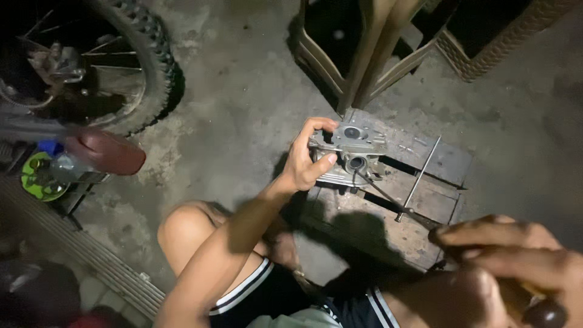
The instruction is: The person cleans the threads of a motorcycle cylinder head using a T-handle tap. They then use a screwdriver to scrape and clear the internal surfaces of the cylinder head while holding it by hand.
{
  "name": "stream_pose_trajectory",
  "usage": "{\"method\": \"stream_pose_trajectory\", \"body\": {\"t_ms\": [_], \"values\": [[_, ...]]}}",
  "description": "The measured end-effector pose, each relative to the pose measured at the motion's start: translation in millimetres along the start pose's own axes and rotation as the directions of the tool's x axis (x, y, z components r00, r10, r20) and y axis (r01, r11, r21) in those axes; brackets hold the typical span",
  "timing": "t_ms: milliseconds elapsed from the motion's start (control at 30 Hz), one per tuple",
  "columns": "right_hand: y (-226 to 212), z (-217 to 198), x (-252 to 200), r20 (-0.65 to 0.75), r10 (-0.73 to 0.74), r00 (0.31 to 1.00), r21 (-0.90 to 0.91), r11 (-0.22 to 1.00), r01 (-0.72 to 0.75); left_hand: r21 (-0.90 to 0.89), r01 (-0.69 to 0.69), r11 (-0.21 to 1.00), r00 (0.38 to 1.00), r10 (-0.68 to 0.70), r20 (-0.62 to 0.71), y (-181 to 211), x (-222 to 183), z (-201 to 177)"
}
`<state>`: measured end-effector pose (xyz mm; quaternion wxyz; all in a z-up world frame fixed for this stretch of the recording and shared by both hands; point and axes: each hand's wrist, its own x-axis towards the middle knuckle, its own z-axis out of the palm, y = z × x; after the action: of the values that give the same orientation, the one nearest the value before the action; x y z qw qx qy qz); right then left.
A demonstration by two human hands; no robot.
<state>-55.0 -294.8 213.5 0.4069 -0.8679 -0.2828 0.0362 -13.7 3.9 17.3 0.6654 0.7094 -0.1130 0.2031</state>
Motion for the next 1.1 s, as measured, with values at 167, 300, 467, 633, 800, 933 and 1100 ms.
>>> {"method": "stream_pose_trajectory", "body": {"t_ms": [167, 300, 467, 633, 800, 933, 1100], "values": [[21, -13, -6, -0.086, -0.167, 0.982, 0.144, 0.973, 0.178, -0.035, 0.005, 0.999, 1.000, -0.006, -0.013, -3, 2, -1], [239, -67, -105, 0.415, 0.335, 0.846, 0.168, 0.886, -0.433, -0.098, 0.049, 0.994, 0.998, -0.051, -0.026, -7, 3, -3], [61, 13, -46, -0.293, -0.147, 0.945, 0.108, 0.977, 0.186, -0.108, 0.054, 0.993, 0.998, -0.057, -0.029, -10, 3, -5], [22, 7, -22, -0.238, 0.019, 0.971, 0.124, 0.992, 0.011, -0.092, 0.068, 0.993, 0.997, -0.070, -0.020, -3, 3, -5], [-12, 47, 5, -0.497, -0.061, 0.866, 0.125, 0.982, 0.141, -0.070, 0.011, 0.997, 1.000, -0.010, 0.008, -4, 4, -9], [-26, 24, 20, -0.153, 0.075, 0.985, 0.085, 0.994, -0.062, -0.060, 0.061, 0.996, 0.998, -0.062, -0.019, -2, 2, -4], [-30, 7, 23, 0.047, 0.051, 0.998, -0.119, 0.992, -0.046, 0.076, 0.004, 0.997, 0.999, -0.007, 0.036, 7, 2, -3]]}}
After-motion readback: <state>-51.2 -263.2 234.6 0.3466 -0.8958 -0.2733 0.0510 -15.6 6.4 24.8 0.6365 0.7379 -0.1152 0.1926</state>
